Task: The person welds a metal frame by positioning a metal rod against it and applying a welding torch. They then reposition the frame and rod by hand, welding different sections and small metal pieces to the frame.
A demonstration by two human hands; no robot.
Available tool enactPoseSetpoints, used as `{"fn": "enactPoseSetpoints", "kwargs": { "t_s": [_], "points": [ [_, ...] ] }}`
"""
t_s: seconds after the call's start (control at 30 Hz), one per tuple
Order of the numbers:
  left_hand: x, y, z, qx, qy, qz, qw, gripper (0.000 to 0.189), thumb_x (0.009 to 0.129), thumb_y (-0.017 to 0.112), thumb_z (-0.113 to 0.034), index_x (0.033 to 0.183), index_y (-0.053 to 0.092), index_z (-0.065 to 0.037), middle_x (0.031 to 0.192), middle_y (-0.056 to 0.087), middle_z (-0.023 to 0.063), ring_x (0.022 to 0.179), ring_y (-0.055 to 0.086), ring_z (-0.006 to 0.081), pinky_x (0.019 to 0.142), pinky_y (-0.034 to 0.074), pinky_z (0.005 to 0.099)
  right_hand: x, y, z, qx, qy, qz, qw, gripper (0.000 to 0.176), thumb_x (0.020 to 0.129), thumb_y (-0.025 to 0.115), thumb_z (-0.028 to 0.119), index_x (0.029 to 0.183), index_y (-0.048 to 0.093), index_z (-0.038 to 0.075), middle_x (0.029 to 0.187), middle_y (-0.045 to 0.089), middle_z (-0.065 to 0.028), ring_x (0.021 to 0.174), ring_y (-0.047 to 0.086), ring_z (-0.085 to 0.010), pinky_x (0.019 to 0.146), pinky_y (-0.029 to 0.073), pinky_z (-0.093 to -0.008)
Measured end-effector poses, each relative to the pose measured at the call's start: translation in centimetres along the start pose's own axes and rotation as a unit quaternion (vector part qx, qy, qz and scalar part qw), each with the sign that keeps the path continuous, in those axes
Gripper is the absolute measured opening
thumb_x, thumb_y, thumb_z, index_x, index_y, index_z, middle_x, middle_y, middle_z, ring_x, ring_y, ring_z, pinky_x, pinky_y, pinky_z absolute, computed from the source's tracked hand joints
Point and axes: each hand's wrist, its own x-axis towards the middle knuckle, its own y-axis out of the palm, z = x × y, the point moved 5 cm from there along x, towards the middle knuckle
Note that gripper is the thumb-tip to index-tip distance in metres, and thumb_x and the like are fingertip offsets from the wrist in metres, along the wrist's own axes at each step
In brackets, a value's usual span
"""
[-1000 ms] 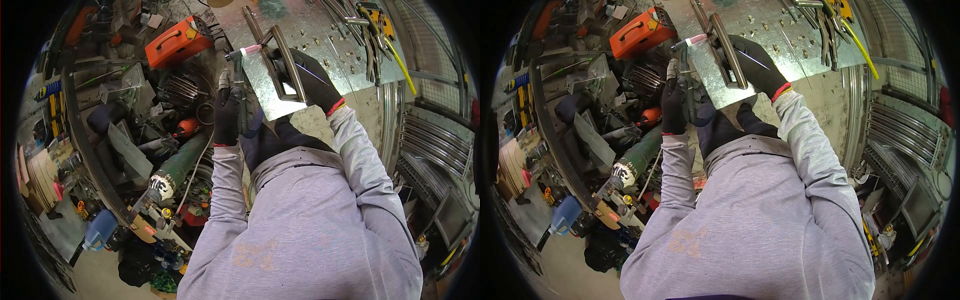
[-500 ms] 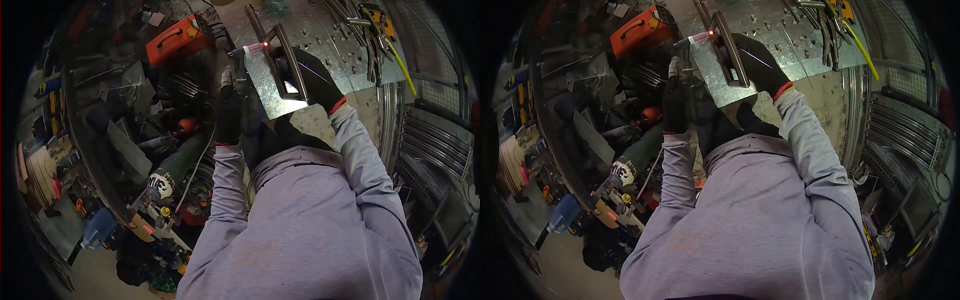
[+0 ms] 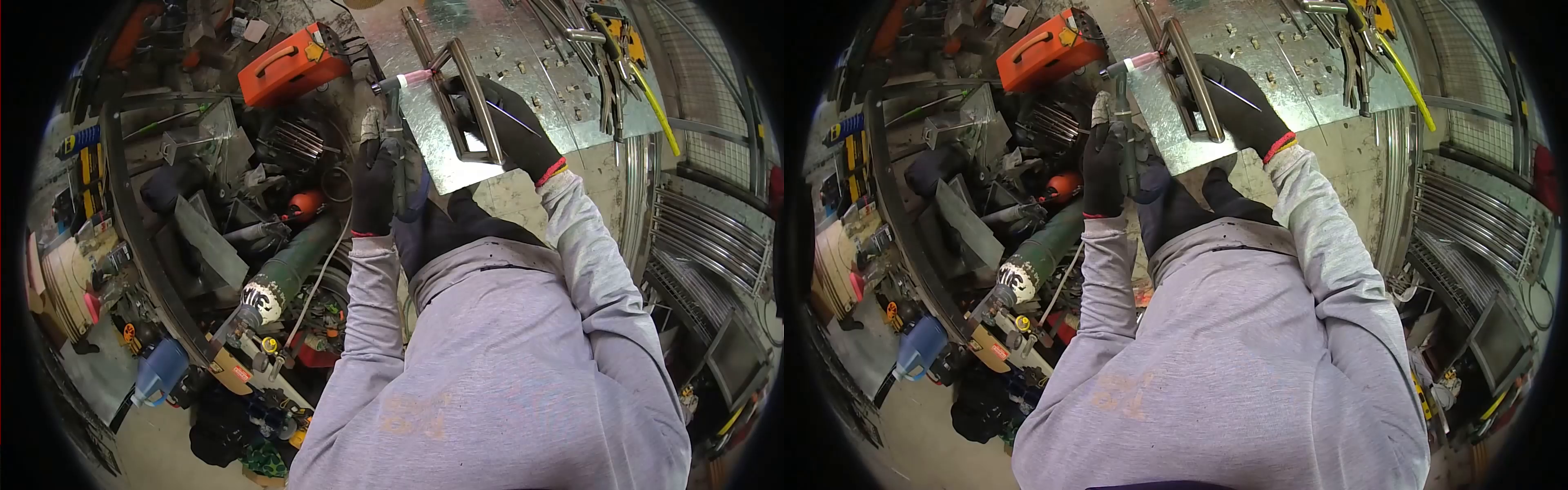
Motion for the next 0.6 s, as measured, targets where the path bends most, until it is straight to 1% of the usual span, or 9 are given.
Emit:
{"fn": "enactPoseSetpoints", "kwargs": {
  "t_s": [0.17, 0.23, 0.33, 0.37, 0.43, 0.47, 0.53, 0.57, 0.6],
  "points": [
    [0.2, 0.0, 0.4, -0.005, -0.008, 0.010, 1.000, 0.020, 0.107, 0.057, -0.013, 0.122, 0.067, -0.002, 0.100, 0.068, 0.0011, 0.088, 0.059, 0.0087, 0.077, 0.048, 0.0272, 0.1, -0.1, -0.2, -0.005, -0.014, 0.002, 1.000, 0.043, 0.102, 0.072, 0.028, 0.137, 0.066, 0.004, 0.106, 0.071, -0.0001, 0.095, 0.066, -0.0081, 0.086, 0.056, -0.0269],
    [-0.3, 0.9, -1.8, -0.006, 0.059, 0.002, 0.998, 0.024, 0.108, 0.057, -0.015, 0.128, 0.065, -0.002, 0.101, 0.068, 0.0010, 0.087, 0.059, 0.0061, 0.074, 0.048, 0.0251, 0.0, -0.1, -0.2, -0.009, -0.015, 0.003, 1.000, 0.042, 0.102, 0.072, 0.029, 0.136, 0.066, 0.004, 0.106, 0.071, -0.0004, 0.094, 0.066, -0.0086, 0.086, 0.056, -0.0272],
    [-0.5, 1.3, -2.3, -0.039, 0.057, -0.001, 0.998, 0.029, 0.109, 0.058, -0.017, 0.134, 0.062, -0.004, 0.099, 0.069, 0.0014, 0.080, 0.061, 0.0054, 0.067, 0.050, 0.0235, 0.7, -1.1, -1.9, 0.006, -0.032, 0.000, 0.999, 0.042, 0.102, 0.072, 0.029, 0.135, 0.067, 0.004, 0.106, 0.071, -0.0012, 0.094, 0.067, -0.0096, 0.086, 0.056, -0.0276],
    [-0.7, 1.3, -1.9, -0.058, -0.041, 0.017, 0.997, 0.036, 0.109, 0.059, -0.019, 0.141, 0.058, -0.005, 0.098, 0.069, 0.0014, 0.072, 0.062, 0.0067, 0.061, 0.053, 0.0235, 1.0, -1.7, -2.8, 0.025, -0.048, -0.004, 0.999, 0.041, 0.101, 0.072, 0.029, 0.134, 0.068, 0.005, 0.105, 0.071, -0.0017, 0.094, 0.067, -0.0101, 0.086, 0.056, -0.0277],
    [-0.9, 1.8, -2.4, -0.098, -0.031, 0.008, 0.995, 0.038, 0.108, 0.061, -0.019, 0.144, 0.057, -0.006, 0.092, 0.067, -0.0002, 0.064, 0.061, 0.0070, 0.054, 0.052, 0.0232, 0.9, -1.6, -2.5, 0.022, -0.050, 0.001, 0.999, 0.041, 0.101, 0.072, 0.029, 0.133, 0.068, 0.005, 0.105, 0.071, -0.0018, 0.093, 0.067, -0.0103, 0.085, 0.056, -0.0277],
    [-0.9, 1.5, -2.4, -0.098, -0.031, 0.008, 0.995, 0.038, 0.108, 0.061, -0.019, 0.144, 0.057, -0.006, 0.092, 0.067, -0.0002, 0.064, 0.061, 0.0070, 0.054, 0.052, 0.0232, 0.9, -1.5, -2.3, 0.013, -0.048, 0.007, 0.999, 0.041, 0.101, 0.072, 0.029, 0.133, 0.068, 0.005, 0.105, 0.071, -0.0018, 0.093, 0.067, -0.0103, 0.085, 0.056, -0.0277],
    [-0.7, 1.0, -1.7, -0.073, -0.070, 0.051, 0.994, 0.039, 0.109, 0.057, -0.014, 0.147, 0.053, -0.004, 0.112, 0.071, 0.0093, 0.088, 0.072, 0.0179, 0.072, 0.059, 0.0290, 0.6, -0.8, -1.1, -0.009, -0.046, 0.018, 0.999, 0.040, 0.101, 0.073, 0.029, 0.133, 0.068, 0.005, 0.104, 0.072, -0.0019, 0.093, 0.067, -0.0105, 0.085, 0.055, -0.0276],
    [-0.5, 0.6, -1.2, -0.073, -0.070, 0.051, 0.994, 0.039, 0.109, 0.057, -0.014, 0.147, 0.053, -0.004, 0.112, 0.071, 0.0093, 0.088, 0.072, 0.0179, 0.072, 0.059, 0.0290, 0.4, -0.6, -0.7, -0.014, -0.046, 0.021, 0.999, 0.040, 0.101, 0.073, 0.029, 0.133, 0.068, 0.006, 0.104, 0.072, -0.0019, 0.093, 0.067, -0.0106, 0.085, 0.055, -0.0276],
    [-0.1, 0.0, -0.3, -0.029, -0.045, 0.056, 0.997, 0.040, 0.109, 0.056, -0.013, 0.148, 0.052, -0.003, 0.118, 0.069, 0.0108, 0.095, 0.070, 0.0192, 0.077, 0.058, 0.0299, 0.4, -0.5, -0.5, -0.019, -0.046, 0.023, 0.998, 0.040, 0.101, 0.073, 0.029, 0.133, 0.068, 0.006, 0.104, 0.072, -0.0020, 0.093, 0.067, -0.0107, 0.085, 0.055, -0.0276]
  ]
}}
